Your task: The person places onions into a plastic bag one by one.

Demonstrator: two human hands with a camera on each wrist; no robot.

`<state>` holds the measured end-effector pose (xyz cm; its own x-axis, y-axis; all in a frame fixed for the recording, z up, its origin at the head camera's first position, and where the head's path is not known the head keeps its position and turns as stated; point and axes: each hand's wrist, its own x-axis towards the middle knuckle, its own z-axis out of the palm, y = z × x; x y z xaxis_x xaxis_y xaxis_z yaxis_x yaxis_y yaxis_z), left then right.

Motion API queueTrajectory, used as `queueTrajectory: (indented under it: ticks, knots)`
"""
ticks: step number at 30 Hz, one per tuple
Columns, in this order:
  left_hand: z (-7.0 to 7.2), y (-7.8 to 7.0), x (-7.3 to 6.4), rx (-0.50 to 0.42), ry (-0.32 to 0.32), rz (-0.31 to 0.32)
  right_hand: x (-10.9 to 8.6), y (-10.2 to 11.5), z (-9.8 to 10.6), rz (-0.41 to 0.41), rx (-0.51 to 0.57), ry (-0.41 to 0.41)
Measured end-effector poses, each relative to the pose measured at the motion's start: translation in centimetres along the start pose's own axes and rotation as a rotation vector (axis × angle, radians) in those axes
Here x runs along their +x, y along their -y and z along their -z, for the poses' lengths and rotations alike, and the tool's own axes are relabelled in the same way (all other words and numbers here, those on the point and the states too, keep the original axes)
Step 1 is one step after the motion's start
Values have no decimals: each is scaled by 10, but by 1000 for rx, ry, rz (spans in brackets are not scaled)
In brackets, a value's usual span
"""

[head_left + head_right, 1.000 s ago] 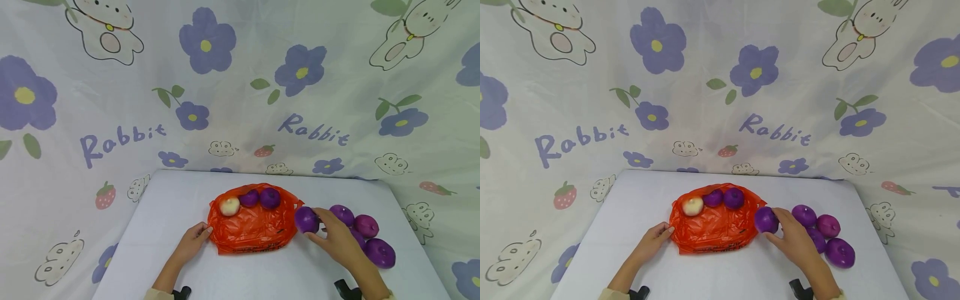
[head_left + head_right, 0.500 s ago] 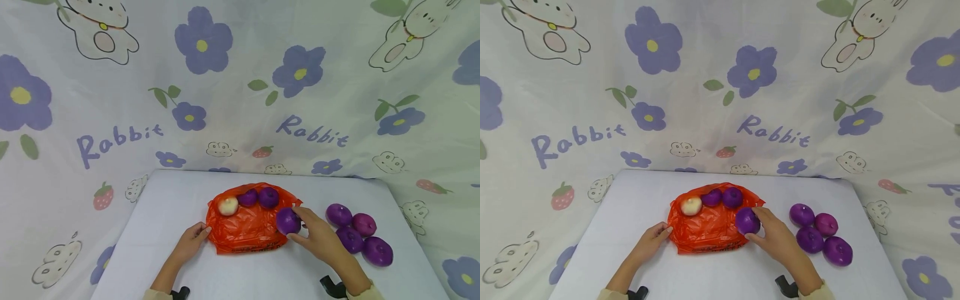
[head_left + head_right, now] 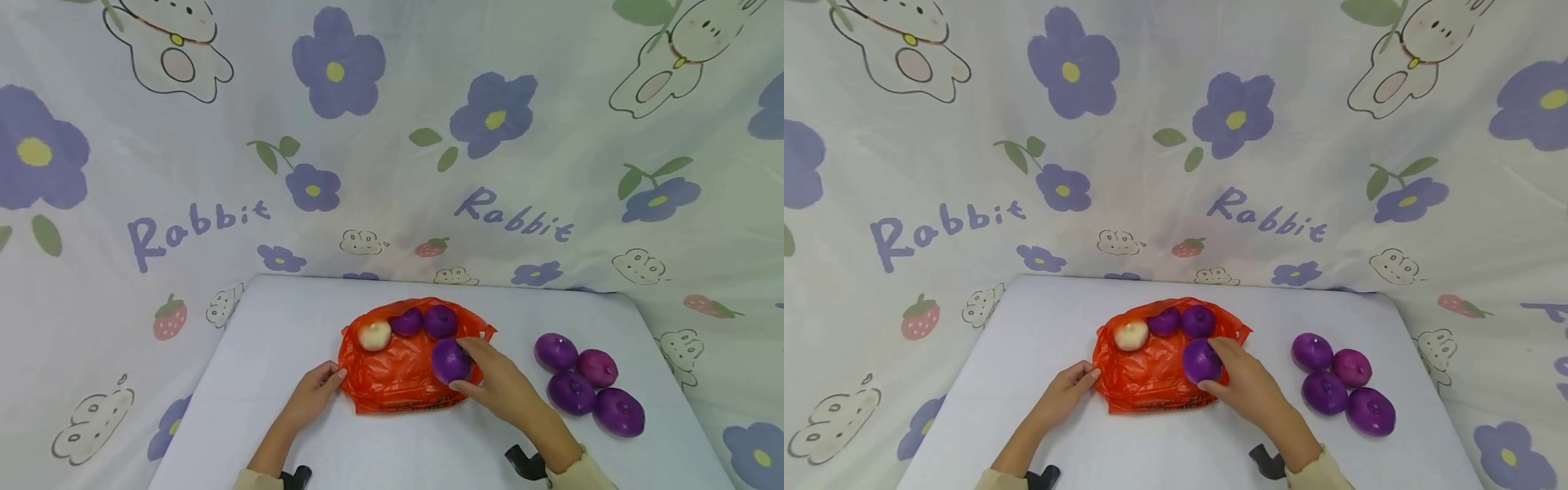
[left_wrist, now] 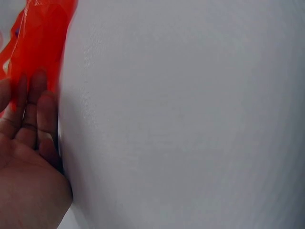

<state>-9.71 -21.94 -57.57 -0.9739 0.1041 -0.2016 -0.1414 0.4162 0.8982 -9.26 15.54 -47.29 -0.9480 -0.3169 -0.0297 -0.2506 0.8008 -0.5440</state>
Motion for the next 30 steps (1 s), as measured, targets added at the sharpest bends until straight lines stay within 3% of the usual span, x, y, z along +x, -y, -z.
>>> queueTrajectory:
  ticks: [11,30]
  knots:
    - [0,-1,0,6,-3,11,13,5,-16,27,28,10]
    - [-1,4,2,-5,-11,9,39,25,-47,135,26,145]
